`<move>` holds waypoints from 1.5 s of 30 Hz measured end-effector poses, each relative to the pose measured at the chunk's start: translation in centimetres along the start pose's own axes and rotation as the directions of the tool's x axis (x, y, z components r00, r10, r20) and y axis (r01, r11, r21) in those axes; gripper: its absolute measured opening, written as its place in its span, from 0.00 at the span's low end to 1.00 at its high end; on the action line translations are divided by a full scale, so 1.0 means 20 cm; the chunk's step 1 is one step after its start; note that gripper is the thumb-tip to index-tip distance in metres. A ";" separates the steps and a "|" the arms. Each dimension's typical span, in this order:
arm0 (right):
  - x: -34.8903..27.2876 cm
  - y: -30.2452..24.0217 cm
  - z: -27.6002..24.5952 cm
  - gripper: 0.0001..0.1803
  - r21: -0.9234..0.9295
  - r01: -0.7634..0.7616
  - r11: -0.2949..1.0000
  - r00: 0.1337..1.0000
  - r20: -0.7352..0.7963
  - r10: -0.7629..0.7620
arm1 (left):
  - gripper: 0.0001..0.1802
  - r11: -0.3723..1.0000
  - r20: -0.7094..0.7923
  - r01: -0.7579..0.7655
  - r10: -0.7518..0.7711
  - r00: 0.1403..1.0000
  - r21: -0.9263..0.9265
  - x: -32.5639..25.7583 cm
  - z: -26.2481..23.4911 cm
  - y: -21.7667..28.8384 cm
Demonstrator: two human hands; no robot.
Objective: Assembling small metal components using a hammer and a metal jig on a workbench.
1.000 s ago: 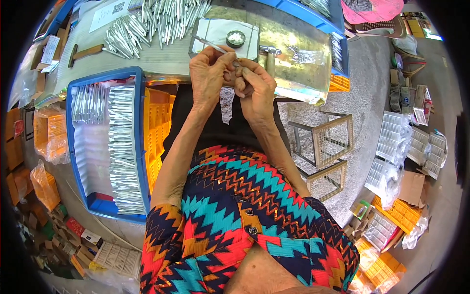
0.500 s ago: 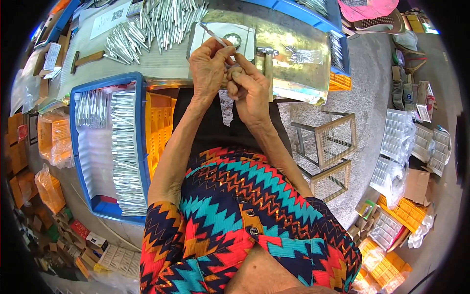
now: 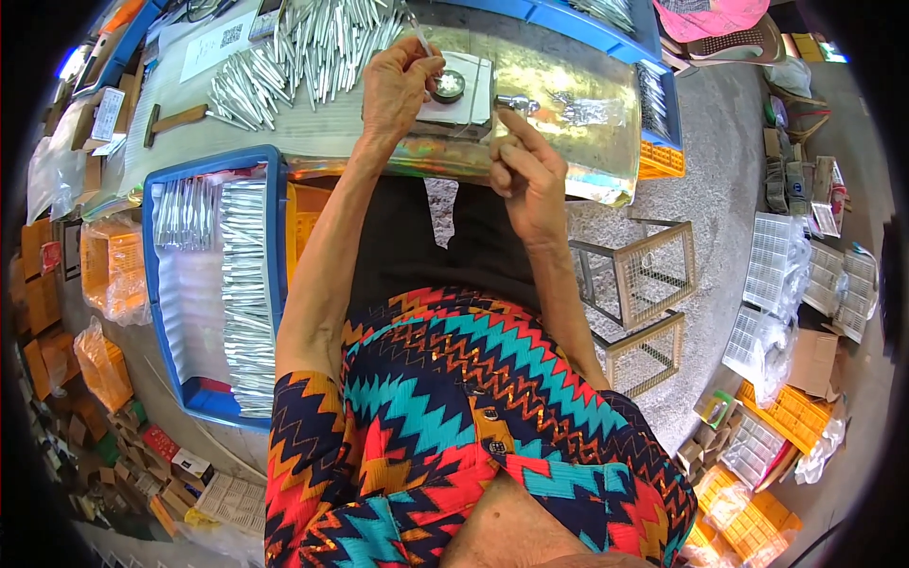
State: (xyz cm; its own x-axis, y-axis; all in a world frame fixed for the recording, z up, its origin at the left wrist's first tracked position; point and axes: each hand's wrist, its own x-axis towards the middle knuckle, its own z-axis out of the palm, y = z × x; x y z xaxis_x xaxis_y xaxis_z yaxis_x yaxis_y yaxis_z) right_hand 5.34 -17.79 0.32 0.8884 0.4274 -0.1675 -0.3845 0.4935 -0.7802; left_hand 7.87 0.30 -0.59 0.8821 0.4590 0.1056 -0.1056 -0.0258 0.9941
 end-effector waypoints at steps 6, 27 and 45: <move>-0.11 -0.03 -0.16 0.19 -0.116 -0.031 0.993 0.993 -0.120 0.017 | 0.02 1.000 0.043 0.007 -0.008 0.999 0.021 0.03 0.00 -0.02; 0.00 0.10 -0.36 0.15 -0.868 -0.072 0.491 0.991 -0.120 -0.067 | 0.03 0.978 0.206 -0.047 0.004 0.979 0.202 0.06 -0.04 0.00; 0.07 0.05 -0.32 0.06 -0.035 -0.389 0.921 0.907 -0.191 0.375 | 0.04 0.866 0.274 -0.376 0.294 0.916 0.330 0.05 -0.04 -0.01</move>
State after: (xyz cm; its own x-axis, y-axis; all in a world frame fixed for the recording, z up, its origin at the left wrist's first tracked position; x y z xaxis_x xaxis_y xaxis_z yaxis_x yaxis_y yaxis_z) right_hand 7.79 -21.52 -4.55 0.7093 0.4281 -0.5600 -0.6905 0.2619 -0.6743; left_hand 8.48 1.40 -0.74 0.9026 0.1694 0.3957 -0.2719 -0.4882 0.8293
